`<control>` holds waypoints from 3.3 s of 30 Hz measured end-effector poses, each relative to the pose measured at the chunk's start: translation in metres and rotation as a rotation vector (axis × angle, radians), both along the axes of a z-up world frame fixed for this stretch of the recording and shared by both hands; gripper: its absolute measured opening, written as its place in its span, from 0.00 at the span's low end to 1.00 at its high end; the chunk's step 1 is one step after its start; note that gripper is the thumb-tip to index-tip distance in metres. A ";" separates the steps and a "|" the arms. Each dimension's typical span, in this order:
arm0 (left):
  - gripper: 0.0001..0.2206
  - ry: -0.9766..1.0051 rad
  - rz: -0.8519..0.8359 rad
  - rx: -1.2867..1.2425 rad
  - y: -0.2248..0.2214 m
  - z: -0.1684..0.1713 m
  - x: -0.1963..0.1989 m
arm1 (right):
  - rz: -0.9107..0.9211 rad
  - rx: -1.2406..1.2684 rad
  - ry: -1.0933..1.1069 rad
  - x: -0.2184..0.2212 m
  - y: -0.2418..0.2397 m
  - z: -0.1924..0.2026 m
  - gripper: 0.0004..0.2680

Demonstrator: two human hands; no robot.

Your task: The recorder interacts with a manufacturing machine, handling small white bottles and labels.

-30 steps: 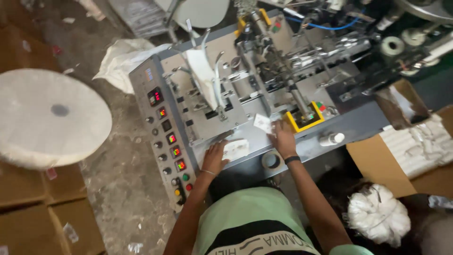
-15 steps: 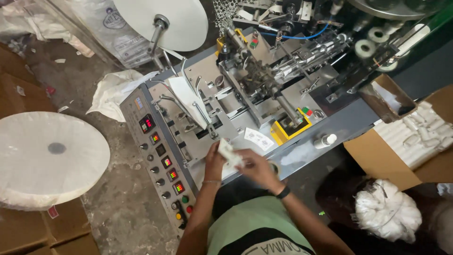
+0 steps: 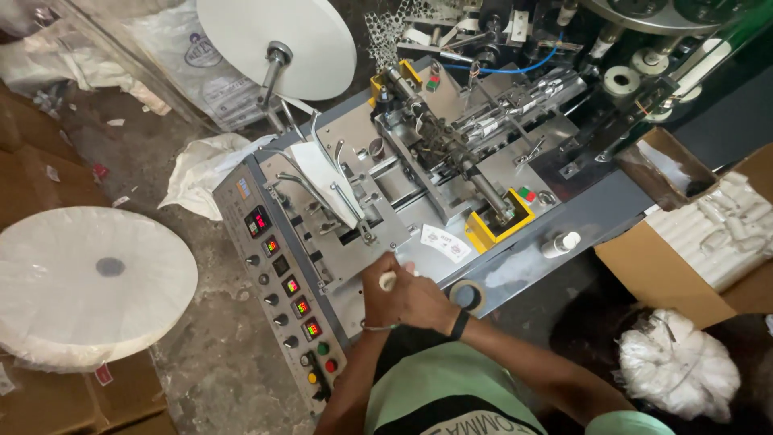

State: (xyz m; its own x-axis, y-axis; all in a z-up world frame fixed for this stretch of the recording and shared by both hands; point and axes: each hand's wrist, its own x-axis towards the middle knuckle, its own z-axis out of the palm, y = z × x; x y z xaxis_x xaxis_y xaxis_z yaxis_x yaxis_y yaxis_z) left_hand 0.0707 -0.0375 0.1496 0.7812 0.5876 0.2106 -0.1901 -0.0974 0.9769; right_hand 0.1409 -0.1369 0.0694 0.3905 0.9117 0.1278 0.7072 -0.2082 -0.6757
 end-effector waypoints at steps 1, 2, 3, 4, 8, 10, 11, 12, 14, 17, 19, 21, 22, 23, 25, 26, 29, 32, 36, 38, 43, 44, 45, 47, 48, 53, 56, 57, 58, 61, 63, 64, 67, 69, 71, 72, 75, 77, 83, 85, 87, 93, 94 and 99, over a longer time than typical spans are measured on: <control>0.17 0.036 0.053 0.086 0.000 -0.004 -0.001 | 0.012 0.005 0.006 -0.002 0.000 -0.006 0.12; 0.19 0.077 0.110 0.164 -0.004 -0.010 -0.004 | 0.026 0.002 0.018 -0.007 -0.003 -0.014 0.12; 0.19 0.081 0.112 0.161 -0.004 -0.013 -0.004 | 0.029 -0.001 0.021 -0.009 -0.003 -0.016 0.12; 0.21 0.139 0.162 0.186 -0.007 -0.017 -0.005 | 0.089 -0.018 0.076 -0.014 -0.005 -0.018 0.12; 0.20 0.240 0.259 0.224 -0.002 -0.049 -0.009 | 0.280 0.042 0.022 -0.028 -0.010 -0.047 0.10; 0.18 0.205 0.278 0.179 0.011 -0.067 -0.018 | 0.191 0.092 0.126 -0.026 -0.001 0.005 0.15; 0.16 0.154 0.288 0.140 0.018 -0.075 -0.023 | 0.087 0.143 0.214 -0.024 0.004 0.030 0.21; 0.16 0.165 0.296 0.135 0.026 -0.079 -0.025 | 0.095 0.137 0.224 -0.018 0.006 0.031 0.21; 0.14 -0.086 0.314 -0.130 0.045 -0.083 -0.026 | 0.022 0.136 0.216 -0.002 0.012 0.036 0.24; 0.10 0.019 0.204 0.151 0.051 -0.084 -0.037 | 0.020 -0.080 0.043 0.022 0.002 0.010 0.22; 0.10 0.191 0.086 0.455 0.042 -0.092 -0.048 | -0.006 -0.077 0.007 0.028 -0.009 -0.002 0.21; 0.15 0.361 -0.024 0.768 0.042 -0.111 -0.058 | -0.023 -0.061 -0.033 0.043 -0.011 -0.012 0.21; 0.17 0.451 -0.062 0.867 0.040 -0.129 -0.063 | -0.118 -0.038 -0.044 0.052 -0.016 -0.015 0.20; 0.20 0.543 -0.100 0.967 0.038 -0.148 -0.068 | -0.212 -0.015 -0.054 0.061 -0.022 -0.019 0.20; 0.20 0.574 -0.110 0.967 0.039 -0.156 -0.068 | -0.282 -0.041 -0.144 0.089 -0.040 -0.055 0.21; 0.21 0.615 -0.115 0.963 0.038 -0.161 -0.067 | -0.342 -0.071 -0.228 0.103 -0.052 -0.073 0.22; 0.21 0.691 -0.152 0.951 0.037 -0.144 -0.064 | -0.362 -0.167 -0.276 0.107 -0.069 -0.083 0.25; 0.19 0.607 -0.095 0.936 0.036 -0.121 -0.057 | -0.387 -0.201 -0.148 0.096 -0.071 -0.055 0.28; 0.15 0.424 0.018 0.895 0.032 -0.101 -0.046 | -0.407 -0.090 0.327 0.085 -0.077 -0.069 0.29; 0.12 0.422 0.046 0.482 0.028 -0.100 -0.042 | -0.369 0.045 0.973 0.070 -0.076 -0.043 0.27; 0.14 0.246 0.064 -0.495 0.038 -0.133 -0.015 | -0.056 0.275 0.699 0.010 -0.036 0.052 0.24; 0.15 0.126 0.128 -0.733 0.041 -0.132 -0.008 | 0.036 0.322 0.318 -0.003 -0.025 0.083 0.24; 0.15 0.131 0.121 -0.734 0.041 -0.117 -0.007 | 0.029 0.322 0.319 -0.011 -0.022 0.090 0.24; 0.21 -0.147 0.255 -0.867 0.044 -0.086 -0.001 | 0.029 0.081 0.029 -0.022 -0.014 0.103 0.25; 0.21 -0.143 0.244 -0.863 0.044 -0.068 -0.003 | 0.018 0.085 0.028 -0.021 -0.013 0.113 0.25; 0.24 -0.324 0.027 -0.604 0.038 -0.023 -0.015 | -0.161 0.086 0.325 -0.011 -0.001 0.120 0.26; 0.21 -0.164 -0.005 -0.308 0.022 -0.010 -0.015 | 0.004 0.000 0.266 -0.004 0.007 0.133 0.30; 0.21 -0.165 0.004 -0.310 0.017 -0.013 -0.018 | 0.012 -0.003 0.267 -0.005 0.006 0.107 0.30; 0.21 -0.044 0.000 -0.239 0.013 -0.016 -0.018 | 0.081 -0.010 0.105 -0.005 0.005 0.081 0.24; 0.23 0.142 0.050 -0.111 0.004 -0.031 -0.017 | 0.164 -0.030 -0.004 -0.020 0.000 0.018 0.14; 0.25 0.213 0.105 -0.061 0.001 -0.050 -0.018 | 0.181 -0.053 0.056 -0.031 -0.005 0.002 0.11; 0.25 0.252 0.166 -0.099 0.002 -0.062 -0.019 | 0.199 -0.049 -0.024 -0.032 -0.006 0.006 0.11; 0.26 0.119 0.193 -0.250 0.018 -0.110 -0.025 | 0.219 0.007 -0.003 -0.027 -0.002 0.034 0.15; 0.27 -0.056 0.152 -0.357 0.028 -0.117 -0.030 | 0.214 0.060 0.096 -0.014 0.004 0.050 0.18; 0.24 -0.337 0.146 -0.555 0.039 -0.092 -0.034 | 0.124 0.023 0.242 0.006 0.011 0.060 0.22; 0.24 -0.336 0.141 -0.550 0.044 -0.098 -0.037 | 0.120 0.029 0.241 0.017 0.010 0.029 0.22; 0.18 0.218 0.215 -0.131 0.044 -0.123 -0.056 | 0.071 -0.148 -0.305 0.035 0.002 -0.036 0.25; 0.17 0.689 0.176 0.543 0.039 -0.147 -0.072 | 0.149 -0.189 -0.455 0.037 0.003 -0.039 0.31; 0.24 0.854 -0.212 0.278 0.026 -0.178 -0.089 | 0.034 -0.047 -0.245 0.012 -0.005 -0.052 0.20; 0.24 0.921 -0.338 0.120 0.009 -0.213 -0.104 | 0.090 0.011 -0.189 0.009 -0.009 -0.046 0.18; 0.25 0.979 -0.461 -0.034 -0.004 -0.224 -0.108 | 0.144 0.074 -0.133 0.011 -0.011 -0.047 0.16; 0.21 0.793 -0.353 -0.735 -0.002 -0.217 -0.114 | 0.051 0.128 -0.250 0.006 -0.003 -0.024 0.13; 0.21 0.715 -0.319 -0.664 0.000 -0.215 -0.114 | 0.020 0.146 -0.335 0.005 0.002 -0.006 0.15; 0.20 0.400 -0.195 -0.348 0.025 -0.148 -0.109 | 0.091 -0.047 -0.689 -0.015 0.035 0.066 0.21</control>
State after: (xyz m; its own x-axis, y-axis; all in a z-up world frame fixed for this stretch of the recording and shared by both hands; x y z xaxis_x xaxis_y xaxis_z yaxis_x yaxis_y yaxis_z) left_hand -0.0380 -0.0121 0.0019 0.8614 0.4066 -0.3043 0.2190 0.2432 0.9449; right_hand 0.1263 -0.1018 0.1351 0.1559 0.9477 0.2785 0.9877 -0.1453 -0.0585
